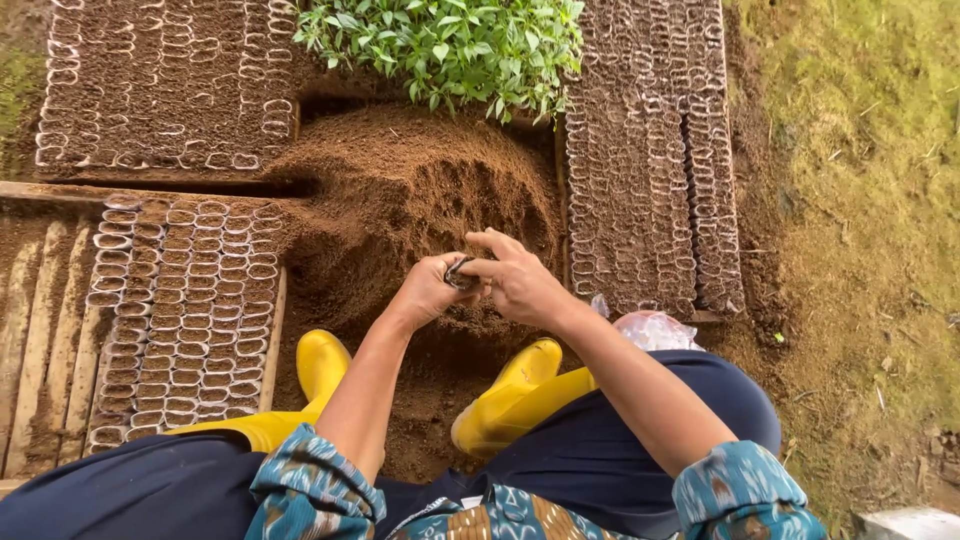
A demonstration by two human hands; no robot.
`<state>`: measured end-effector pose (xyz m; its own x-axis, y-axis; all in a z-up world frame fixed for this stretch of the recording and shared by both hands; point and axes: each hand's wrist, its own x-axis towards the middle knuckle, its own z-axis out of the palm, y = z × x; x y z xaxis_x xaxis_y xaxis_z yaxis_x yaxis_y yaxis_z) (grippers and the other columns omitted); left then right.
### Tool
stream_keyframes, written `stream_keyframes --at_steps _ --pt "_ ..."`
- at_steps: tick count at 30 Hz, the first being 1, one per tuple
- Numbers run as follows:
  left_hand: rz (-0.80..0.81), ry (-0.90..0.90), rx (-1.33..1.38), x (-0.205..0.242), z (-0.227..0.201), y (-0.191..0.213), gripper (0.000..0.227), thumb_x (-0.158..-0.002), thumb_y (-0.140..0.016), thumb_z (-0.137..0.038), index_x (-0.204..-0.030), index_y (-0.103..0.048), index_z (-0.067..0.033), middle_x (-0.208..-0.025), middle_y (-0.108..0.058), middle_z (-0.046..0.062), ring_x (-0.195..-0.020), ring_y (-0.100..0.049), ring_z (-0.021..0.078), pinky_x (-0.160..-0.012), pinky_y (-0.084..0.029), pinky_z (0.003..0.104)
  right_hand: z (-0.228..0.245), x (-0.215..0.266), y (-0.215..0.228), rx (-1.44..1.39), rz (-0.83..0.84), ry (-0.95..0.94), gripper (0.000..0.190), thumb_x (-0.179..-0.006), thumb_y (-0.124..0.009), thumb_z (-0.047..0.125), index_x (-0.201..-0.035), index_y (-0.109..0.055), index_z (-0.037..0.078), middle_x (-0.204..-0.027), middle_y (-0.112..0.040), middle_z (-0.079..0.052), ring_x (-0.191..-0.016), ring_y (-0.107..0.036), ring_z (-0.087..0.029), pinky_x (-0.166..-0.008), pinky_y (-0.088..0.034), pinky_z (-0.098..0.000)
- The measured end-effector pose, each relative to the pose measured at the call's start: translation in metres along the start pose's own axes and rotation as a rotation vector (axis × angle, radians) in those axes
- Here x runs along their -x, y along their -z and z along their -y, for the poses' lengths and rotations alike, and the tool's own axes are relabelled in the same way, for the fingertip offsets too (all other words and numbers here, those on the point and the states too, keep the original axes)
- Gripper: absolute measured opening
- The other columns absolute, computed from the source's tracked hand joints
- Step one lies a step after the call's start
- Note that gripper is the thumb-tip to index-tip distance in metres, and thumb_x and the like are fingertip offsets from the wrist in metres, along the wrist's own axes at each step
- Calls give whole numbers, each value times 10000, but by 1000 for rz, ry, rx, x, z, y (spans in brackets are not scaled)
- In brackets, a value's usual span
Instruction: Filling individual seedling starter tubes with soil from a pile by hand
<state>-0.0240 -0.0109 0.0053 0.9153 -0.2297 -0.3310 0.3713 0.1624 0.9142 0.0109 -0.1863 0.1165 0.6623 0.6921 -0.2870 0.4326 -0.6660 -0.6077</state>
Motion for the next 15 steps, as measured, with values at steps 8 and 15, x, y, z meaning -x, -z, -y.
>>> stream_keyframes --at_steps 8,15 --pt "-59 92 215 11 -26 -5 488 -795 -845 -8 -1232 -628 12 -1076 -687 140 -910 -704 201 -798 -665 330 -4 -3 12 -175 -103 35 464 -873 -525 -56 -1268 -644 156 -1478 -440 -193 -1378 -410 -513 -1055 -389 -746" --pt "-23 79 165 8 -15 -1 578 -782 -860 -7 -1306 -615 5 -1122 -692 159 -957 -689 201 -838 -658 343 0 -8 1 60 -32 36 438 -914 -512 -2 -1241 -676 239 -1507 -441 -146 -1428 -385 -425 -1112 -359 -689"
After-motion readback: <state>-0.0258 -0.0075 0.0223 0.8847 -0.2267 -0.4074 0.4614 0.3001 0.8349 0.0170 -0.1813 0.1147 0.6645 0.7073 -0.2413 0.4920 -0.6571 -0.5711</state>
